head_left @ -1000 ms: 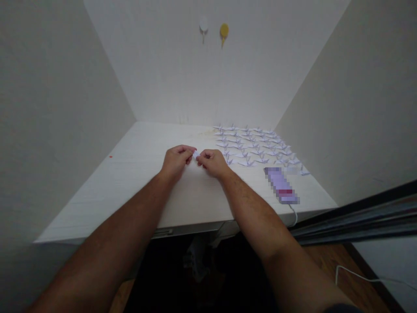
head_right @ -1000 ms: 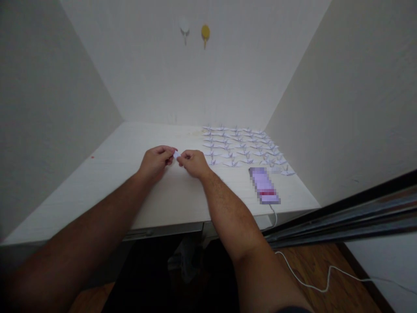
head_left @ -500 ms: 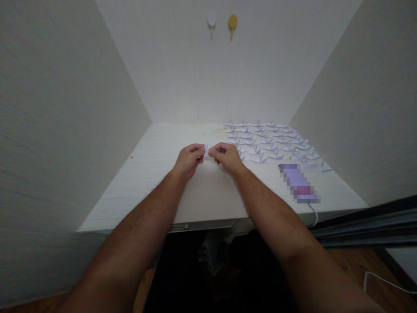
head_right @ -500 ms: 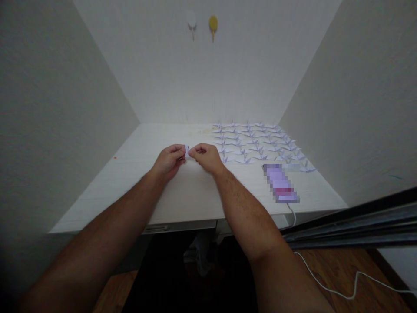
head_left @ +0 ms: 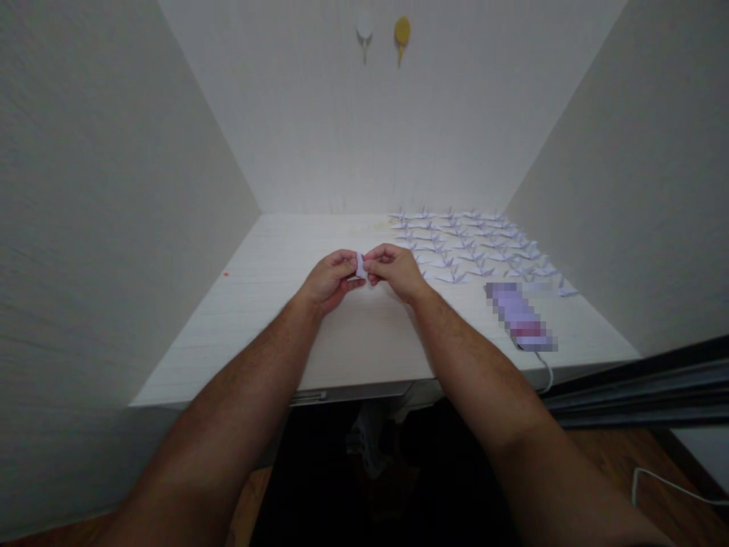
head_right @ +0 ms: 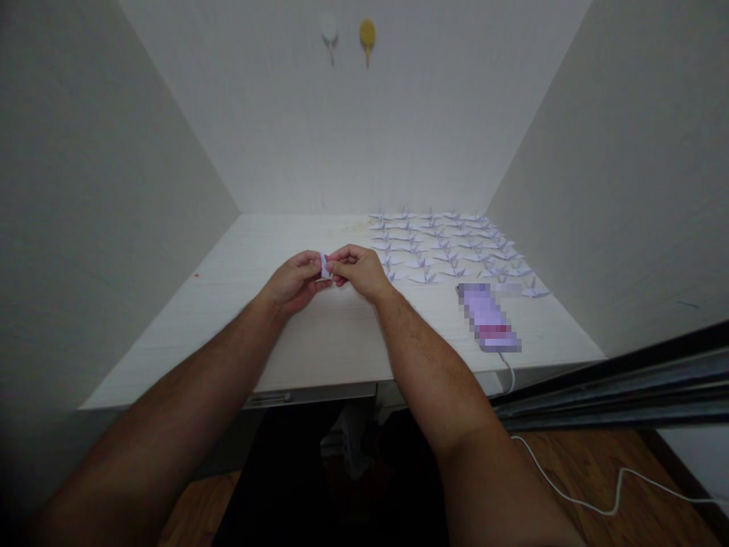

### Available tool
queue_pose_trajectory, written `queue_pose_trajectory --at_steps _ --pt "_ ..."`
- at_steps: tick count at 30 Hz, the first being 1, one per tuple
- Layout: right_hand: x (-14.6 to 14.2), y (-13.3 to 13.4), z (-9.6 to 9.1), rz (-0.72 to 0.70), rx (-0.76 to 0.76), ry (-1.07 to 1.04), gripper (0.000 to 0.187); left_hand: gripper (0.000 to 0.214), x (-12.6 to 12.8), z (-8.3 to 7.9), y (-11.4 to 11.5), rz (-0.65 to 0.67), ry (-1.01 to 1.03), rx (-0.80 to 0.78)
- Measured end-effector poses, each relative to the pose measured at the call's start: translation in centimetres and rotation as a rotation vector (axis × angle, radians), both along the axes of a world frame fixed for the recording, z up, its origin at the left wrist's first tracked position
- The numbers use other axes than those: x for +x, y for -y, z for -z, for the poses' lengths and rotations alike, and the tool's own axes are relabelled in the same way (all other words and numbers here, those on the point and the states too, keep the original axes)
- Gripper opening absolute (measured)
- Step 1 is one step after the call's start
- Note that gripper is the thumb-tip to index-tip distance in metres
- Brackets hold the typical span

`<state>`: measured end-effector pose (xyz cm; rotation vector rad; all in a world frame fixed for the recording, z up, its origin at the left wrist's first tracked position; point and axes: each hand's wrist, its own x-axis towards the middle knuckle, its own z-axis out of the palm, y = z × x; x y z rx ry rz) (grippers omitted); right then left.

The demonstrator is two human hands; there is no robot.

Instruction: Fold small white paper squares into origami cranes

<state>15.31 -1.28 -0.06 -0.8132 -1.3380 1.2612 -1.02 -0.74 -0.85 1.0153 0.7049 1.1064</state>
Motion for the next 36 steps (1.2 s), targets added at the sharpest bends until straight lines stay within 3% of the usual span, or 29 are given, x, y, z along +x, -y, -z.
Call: queue_pose_trajectory --at_steps 14,20,24,31,36 --pt "0.1 0.2 -0.2 -0.025 -0.035 -0.010 0.039 0.028 0.1 -0.1 0.0 0.002 -0.004 0.005" --pt "-0.2 0.0 -0.1 0.010 -0.027 0.039 0.028 0.028 0.3 -0.4 0.0 -0.023 -0.003 -0.006" --pt "-0.6 -0.4 0.4 0.122 0.040 0.134 0.020 0.031 0.5 -0.5 0.1 -0.070 -0.061 0.007" --pt "-0.3 -0.4 0.9 0.258 0.267 0.263 0.028 0.031 0.8 -0.3 0.0 -0.120 -0.074 0.031" --pt "-0.3 -0.5 1.0 0.288 0.289 0.309 0.026 0.028 0.7 -0.4 0.1 -0.124 -0.084 0.024"
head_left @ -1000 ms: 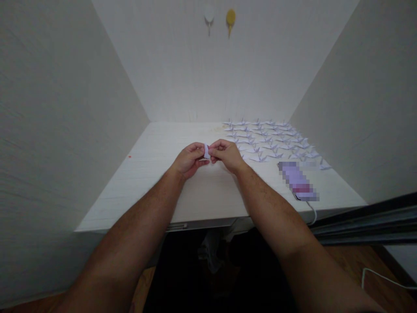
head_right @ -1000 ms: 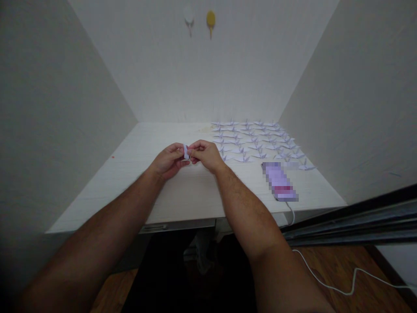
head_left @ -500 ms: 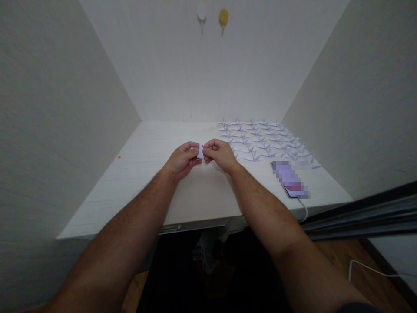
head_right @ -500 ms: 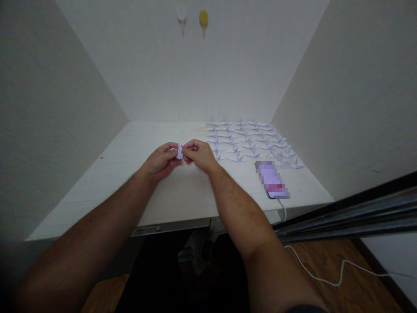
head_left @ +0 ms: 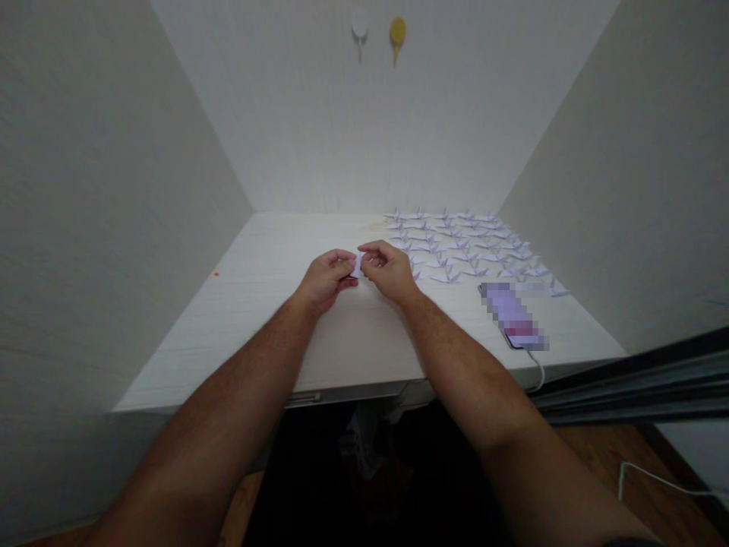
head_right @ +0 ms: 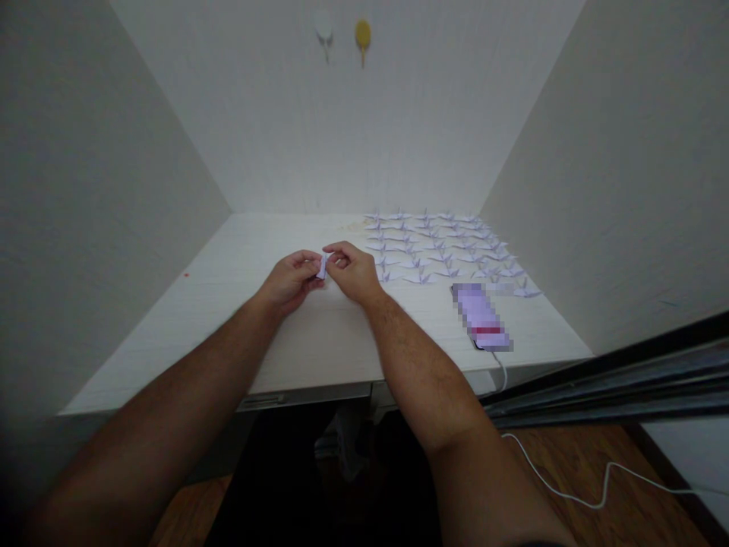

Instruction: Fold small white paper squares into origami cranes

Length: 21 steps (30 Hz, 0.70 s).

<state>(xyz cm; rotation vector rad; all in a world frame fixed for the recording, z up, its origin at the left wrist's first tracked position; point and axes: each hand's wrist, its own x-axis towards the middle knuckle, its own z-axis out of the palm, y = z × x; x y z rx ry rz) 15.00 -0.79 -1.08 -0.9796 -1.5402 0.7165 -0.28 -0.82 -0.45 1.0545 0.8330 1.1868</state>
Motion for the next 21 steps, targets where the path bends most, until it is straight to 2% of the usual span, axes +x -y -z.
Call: queue_pose_trajectory --at_steps 12,21 --pt "0.24 -0.08 -0.04 -0.011 0.015 0.003 0.022 0.026 -0.32 -0.38 0.06 0.030 0.018 -0.029" --pt "0.17 0.05 -0.14 -0.017 0.002 -0.014 0.021 0.034 -0.28 -0.39 0.25 0.026 0.004 -0.025"
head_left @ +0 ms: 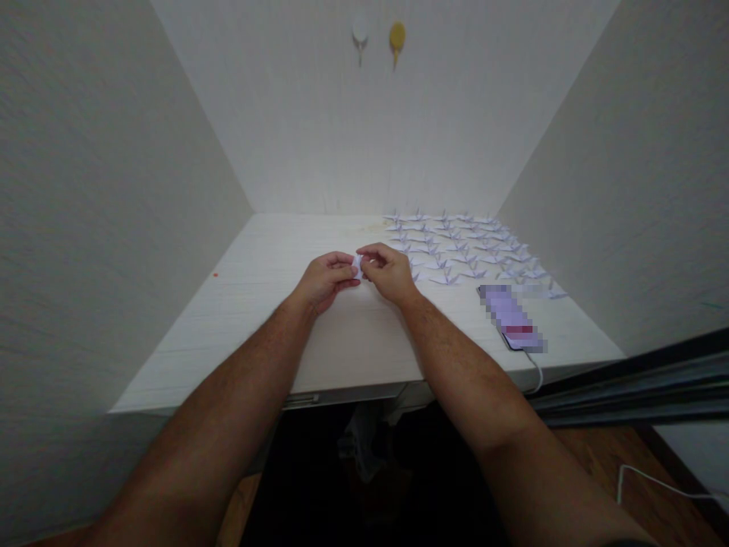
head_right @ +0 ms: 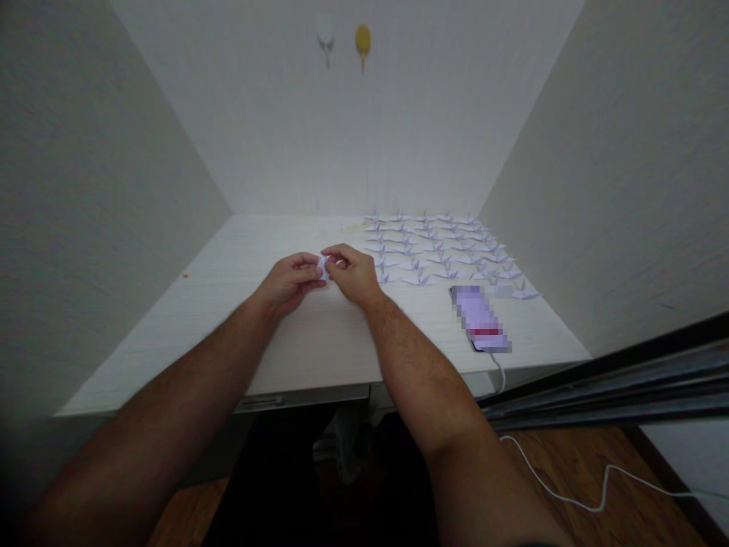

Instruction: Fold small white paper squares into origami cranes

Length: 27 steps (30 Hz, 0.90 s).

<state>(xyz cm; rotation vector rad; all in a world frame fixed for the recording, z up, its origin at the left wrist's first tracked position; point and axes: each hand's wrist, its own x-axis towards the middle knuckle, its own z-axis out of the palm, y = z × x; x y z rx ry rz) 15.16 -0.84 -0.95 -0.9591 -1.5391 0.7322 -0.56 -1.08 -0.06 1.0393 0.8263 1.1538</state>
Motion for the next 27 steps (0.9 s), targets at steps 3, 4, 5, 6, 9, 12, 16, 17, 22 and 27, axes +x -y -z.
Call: queue_pose_trajectory --at_steps 3,4,5,6,9,12,16,17,22,27 --pt "-0.08 0.10 -0.03 -0.027 -0.009 -0.033 0.017 0.033 0.00 0.02 -0.07 -0.014 -0.030 0.006" --pt "-0.12 0.10 -0.03 -0.030 -0.010 -0.042 0.015 0.033 -0.01 0.02 -0.09 -0.015 -0.039 0.008" --pt "-0.15 0.08 -0.02 -0.031 -0.010 -0.050 0.014 0.033 -0.01 0.02 -0.11 -0.013 -0.046 0.009" --pt "-0.17 0.06 0.00 -0.030 -0.011 -0.057 0.014 0.032 -0.01 0.02 -0.13 -0.010 -0.050 0.011" --pt "-0.20 -0.03 0.05 -0.027 -0.012 -0.070 0.011 0.032 -0.01 0.09 -0.17 -0.008 -0.065 0.009" --pt "-0.13 -0.03 0.02 -0.007 -0.019 -0.051 0.008 0.033 -0.01 0.25 -0.20 -0.006 -0.074 0.006" --pt "-0.02 0.08 -0.03 0.020 -0.005 0.006 0.005 0.032 -0.06 0.51 -0.32 0.006 -0.084 0.006" --pt "0.01 0.11 -0.03 0.026 0.005 0.026 0.005 0.030 -0.08 0.57 -0.35 0.012 -0.089 0.008" --pt "0.22 0.24 0.01 0.076 0.097 0.164 0.004 0.031 -0.01 0.75 -0.42 0.010 -0.099 0.018" --pt "0.43 0.18 0.12 0.084 0.146 0.223 0.007 0.033 0.25 0.65 -0.23 -0.028 -0.084 0.019"
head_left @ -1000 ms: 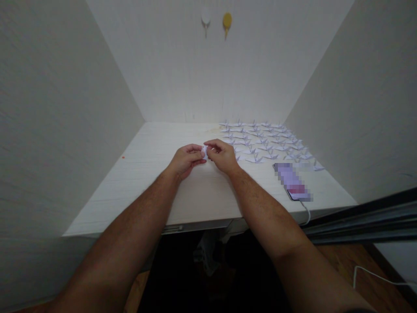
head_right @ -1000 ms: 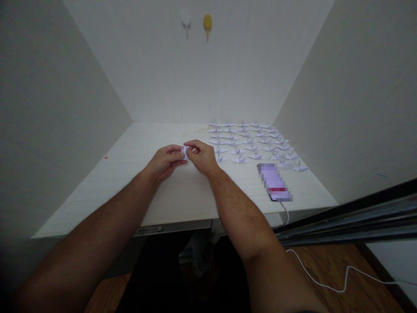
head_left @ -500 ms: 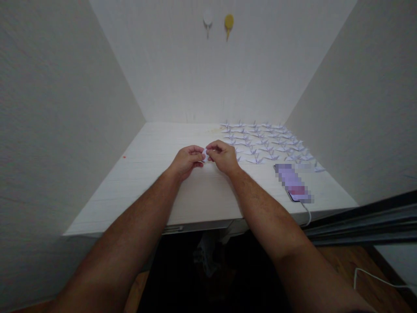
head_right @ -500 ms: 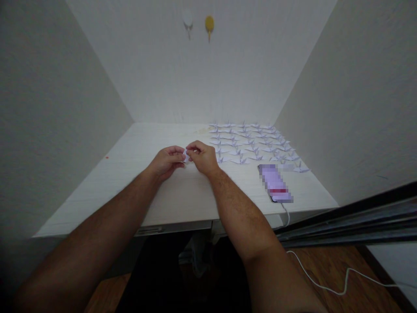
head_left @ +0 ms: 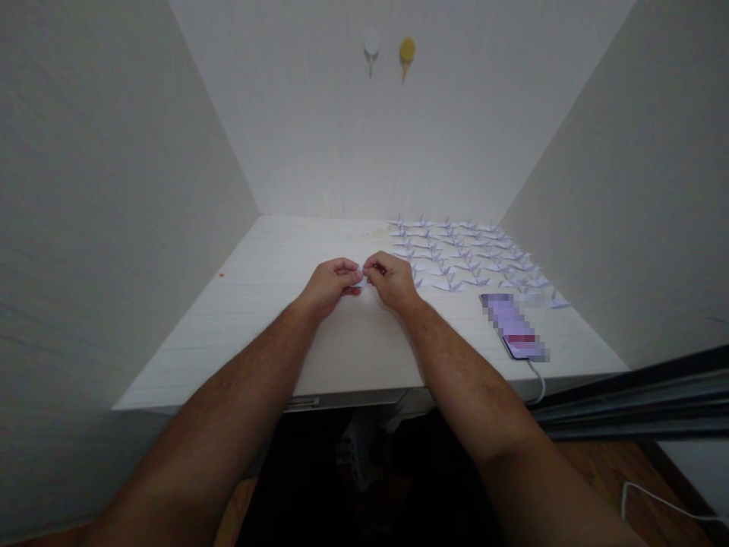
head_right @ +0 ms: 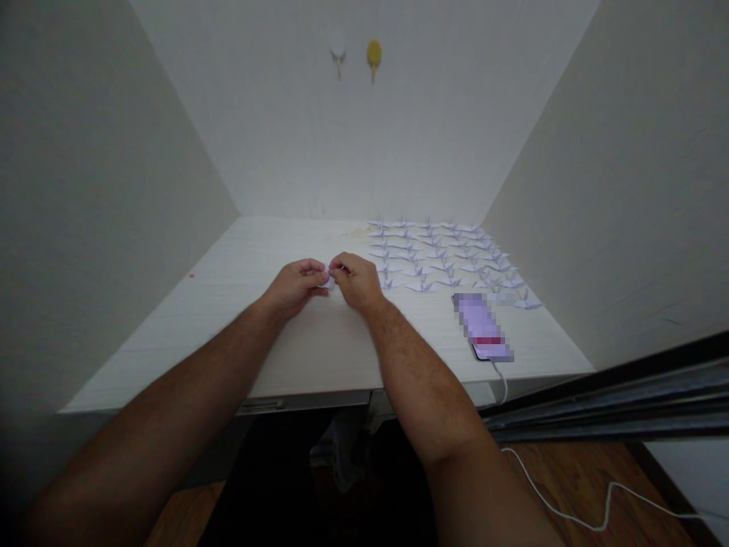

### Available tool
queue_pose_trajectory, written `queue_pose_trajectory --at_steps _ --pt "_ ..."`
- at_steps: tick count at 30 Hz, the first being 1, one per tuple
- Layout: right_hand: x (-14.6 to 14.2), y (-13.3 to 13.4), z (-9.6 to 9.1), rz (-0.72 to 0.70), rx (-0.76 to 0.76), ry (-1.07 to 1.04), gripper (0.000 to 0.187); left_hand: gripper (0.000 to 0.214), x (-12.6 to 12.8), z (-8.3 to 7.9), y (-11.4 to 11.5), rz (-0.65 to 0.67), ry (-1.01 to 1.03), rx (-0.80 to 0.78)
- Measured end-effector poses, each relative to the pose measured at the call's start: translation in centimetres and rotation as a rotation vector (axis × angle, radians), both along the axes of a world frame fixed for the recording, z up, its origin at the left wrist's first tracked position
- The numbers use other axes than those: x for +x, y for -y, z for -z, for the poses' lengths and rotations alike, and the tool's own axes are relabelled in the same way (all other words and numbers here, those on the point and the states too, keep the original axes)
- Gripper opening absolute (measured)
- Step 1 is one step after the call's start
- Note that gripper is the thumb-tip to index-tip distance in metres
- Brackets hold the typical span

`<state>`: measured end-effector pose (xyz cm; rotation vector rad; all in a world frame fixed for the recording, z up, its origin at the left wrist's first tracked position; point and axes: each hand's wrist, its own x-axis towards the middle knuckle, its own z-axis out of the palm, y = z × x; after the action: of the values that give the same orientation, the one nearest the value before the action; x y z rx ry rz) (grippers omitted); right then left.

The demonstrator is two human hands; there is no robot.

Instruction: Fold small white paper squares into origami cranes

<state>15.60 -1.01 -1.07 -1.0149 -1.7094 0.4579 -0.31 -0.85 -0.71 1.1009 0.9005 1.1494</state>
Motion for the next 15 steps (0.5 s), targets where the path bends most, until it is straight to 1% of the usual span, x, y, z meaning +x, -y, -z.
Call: queue_pose_trajectory --at_steps 3,7,15 --pt "0.02 -0.22 0.29 -0.029 -0.041 -0.030 0.007 0.032 0.03 0.03 -0.01 -0.020 0.003 0.018" --pt "-0.12 -0.46 0.54 -0.048 -0.043 -0.075 0.005 0.032 -0.02 0.25 -0.31 -0.054 0.005 0.081" --pt "-0.42 -0.14 0.04 0.005 -0.089 -0.114 0.009 0.031 0.13 0.50 -0.61 -0.108 -0.055 0.224"
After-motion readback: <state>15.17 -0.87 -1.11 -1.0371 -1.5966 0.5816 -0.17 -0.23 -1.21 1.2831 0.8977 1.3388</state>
